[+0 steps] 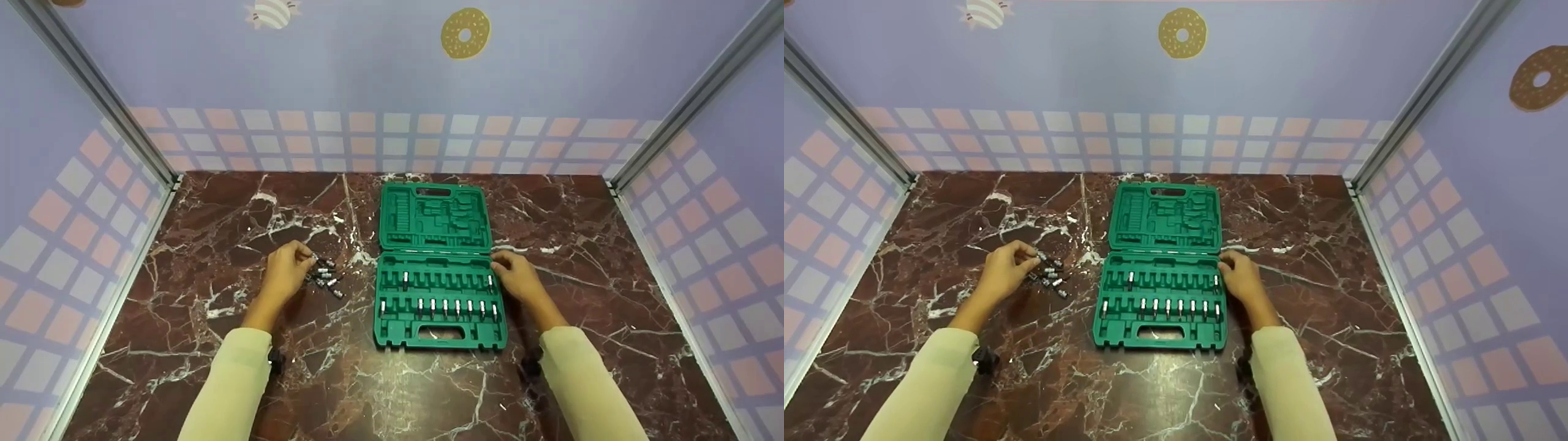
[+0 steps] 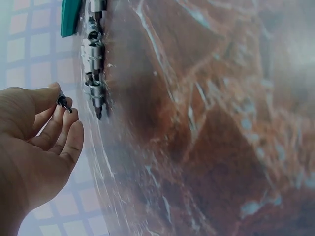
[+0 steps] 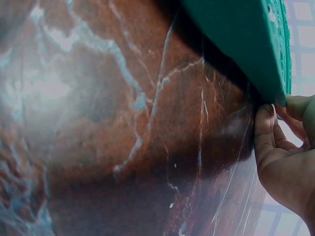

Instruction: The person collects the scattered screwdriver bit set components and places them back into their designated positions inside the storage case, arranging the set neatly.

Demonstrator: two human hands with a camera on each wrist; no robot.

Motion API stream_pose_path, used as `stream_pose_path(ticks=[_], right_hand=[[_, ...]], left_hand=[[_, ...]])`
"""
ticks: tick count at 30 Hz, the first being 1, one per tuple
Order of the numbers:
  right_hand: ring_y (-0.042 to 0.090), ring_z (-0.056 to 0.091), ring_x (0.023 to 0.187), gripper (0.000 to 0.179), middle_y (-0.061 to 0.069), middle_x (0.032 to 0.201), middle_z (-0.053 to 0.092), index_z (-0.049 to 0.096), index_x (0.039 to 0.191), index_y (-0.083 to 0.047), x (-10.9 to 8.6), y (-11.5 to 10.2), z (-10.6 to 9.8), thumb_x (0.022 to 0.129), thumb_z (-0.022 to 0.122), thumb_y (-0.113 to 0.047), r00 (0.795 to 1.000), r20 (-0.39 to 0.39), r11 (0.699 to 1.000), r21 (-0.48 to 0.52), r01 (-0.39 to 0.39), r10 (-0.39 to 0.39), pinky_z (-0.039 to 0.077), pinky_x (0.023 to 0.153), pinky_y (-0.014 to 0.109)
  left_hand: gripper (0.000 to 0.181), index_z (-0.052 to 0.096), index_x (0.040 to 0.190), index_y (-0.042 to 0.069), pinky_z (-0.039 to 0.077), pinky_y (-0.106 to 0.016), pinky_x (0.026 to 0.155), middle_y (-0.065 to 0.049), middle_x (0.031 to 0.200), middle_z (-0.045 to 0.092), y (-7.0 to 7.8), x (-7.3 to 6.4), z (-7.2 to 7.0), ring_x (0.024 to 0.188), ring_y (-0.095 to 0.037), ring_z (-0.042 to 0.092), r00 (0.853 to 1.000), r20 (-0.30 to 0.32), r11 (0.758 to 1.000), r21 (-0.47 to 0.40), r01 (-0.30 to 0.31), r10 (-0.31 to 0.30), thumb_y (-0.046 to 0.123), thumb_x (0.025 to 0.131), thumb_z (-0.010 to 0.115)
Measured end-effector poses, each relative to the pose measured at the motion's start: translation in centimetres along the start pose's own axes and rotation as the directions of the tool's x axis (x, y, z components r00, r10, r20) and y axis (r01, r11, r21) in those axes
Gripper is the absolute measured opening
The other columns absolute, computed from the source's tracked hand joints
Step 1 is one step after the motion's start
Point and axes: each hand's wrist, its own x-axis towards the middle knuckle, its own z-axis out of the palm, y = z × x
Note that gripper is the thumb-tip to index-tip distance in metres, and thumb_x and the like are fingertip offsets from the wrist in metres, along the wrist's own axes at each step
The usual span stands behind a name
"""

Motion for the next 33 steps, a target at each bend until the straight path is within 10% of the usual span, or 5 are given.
stream_pose_path(ticks=[33], right_hand=[[0.044, 0.062, 0.118, 0.029, 0.029, 0.129, 0.065, 0.064, 0.129, 0.005, 0.2, 0.2, 0.3, 0.105, 0.057, -0.009, 0.999, -0.023, 1.0, -0.005, 0.03, -0.031, 0.049, 0.101, 0.059]], left_hand=[[0.012, 0.072, 0.093, 0.006, 0.057, -0.028, 0.068, -0.009, 0.09, 0.075, 8.4, -1.8, 2.6, 0.075, -0.017, 0.069, 0.974, 0.223, 0.977, -0.214, 0.0, 0.049, 0.005, 0.085, 0.081]])
